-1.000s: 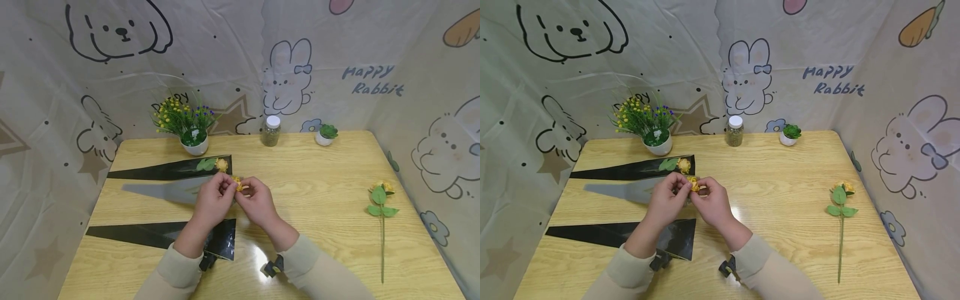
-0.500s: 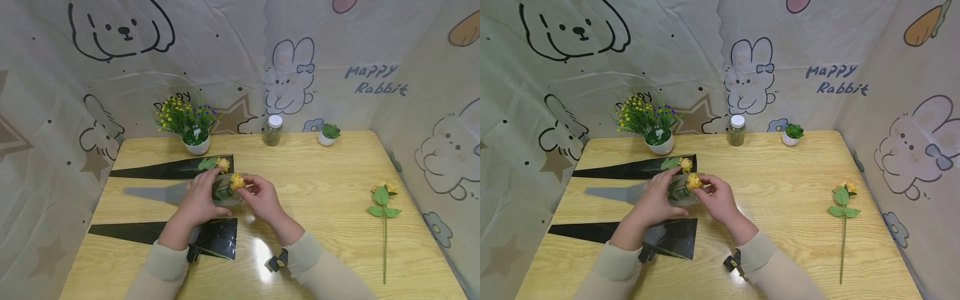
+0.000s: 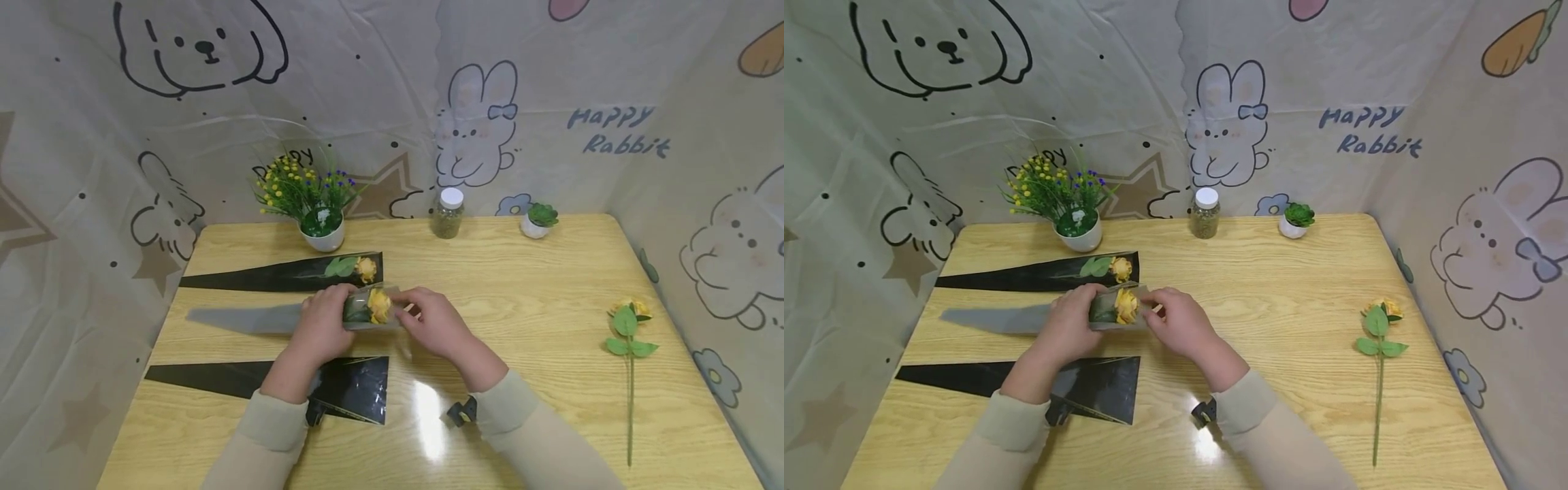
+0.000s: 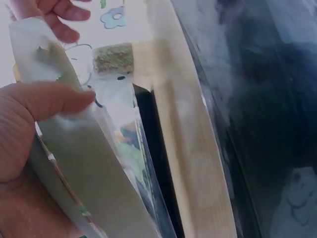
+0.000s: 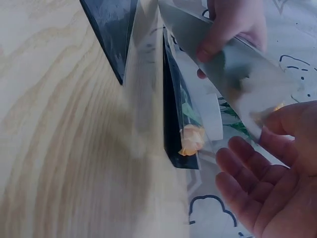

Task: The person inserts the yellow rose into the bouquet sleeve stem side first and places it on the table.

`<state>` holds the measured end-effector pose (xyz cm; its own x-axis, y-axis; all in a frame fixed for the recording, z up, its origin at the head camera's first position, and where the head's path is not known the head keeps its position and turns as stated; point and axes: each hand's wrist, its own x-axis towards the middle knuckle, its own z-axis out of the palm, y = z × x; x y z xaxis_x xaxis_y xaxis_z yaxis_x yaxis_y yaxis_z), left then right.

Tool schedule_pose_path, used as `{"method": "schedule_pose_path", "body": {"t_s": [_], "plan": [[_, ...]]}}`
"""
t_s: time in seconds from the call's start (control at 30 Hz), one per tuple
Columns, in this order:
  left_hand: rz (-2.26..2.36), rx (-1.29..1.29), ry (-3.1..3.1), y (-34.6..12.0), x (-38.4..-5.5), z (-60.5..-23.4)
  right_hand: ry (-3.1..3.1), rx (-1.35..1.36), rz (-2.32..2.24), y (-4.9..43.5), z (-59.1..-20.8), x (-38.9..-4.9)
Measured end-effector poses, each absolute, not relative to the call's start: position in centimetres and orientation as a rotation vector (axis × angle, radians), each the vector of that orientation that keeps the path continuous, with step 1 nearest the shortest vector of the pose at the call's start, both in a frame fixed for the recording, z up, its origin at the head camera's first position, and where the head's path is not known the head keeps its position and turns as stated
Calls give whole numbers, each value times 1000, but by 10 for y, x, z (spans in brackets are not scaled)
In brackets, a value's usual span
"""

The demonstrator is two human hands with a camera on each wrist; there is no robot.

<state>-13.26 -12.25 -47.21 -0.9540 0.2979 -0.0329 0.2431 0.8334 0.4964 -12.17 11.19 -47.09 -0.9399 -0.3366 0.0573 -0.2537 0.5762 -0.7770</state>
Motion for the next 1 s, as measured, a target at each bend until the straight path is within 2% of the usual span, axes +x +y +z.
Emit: {"method": "schedule_pose_path", "body": {"t_s": [0.3,1.0], "plan": [[605,475,2875,-137,-142,-488,2411,-358,-1517,105,-494,-117],[544,416,2830,-137,-141,-493,2543,-351,-1280,83,-502,-117]]}}
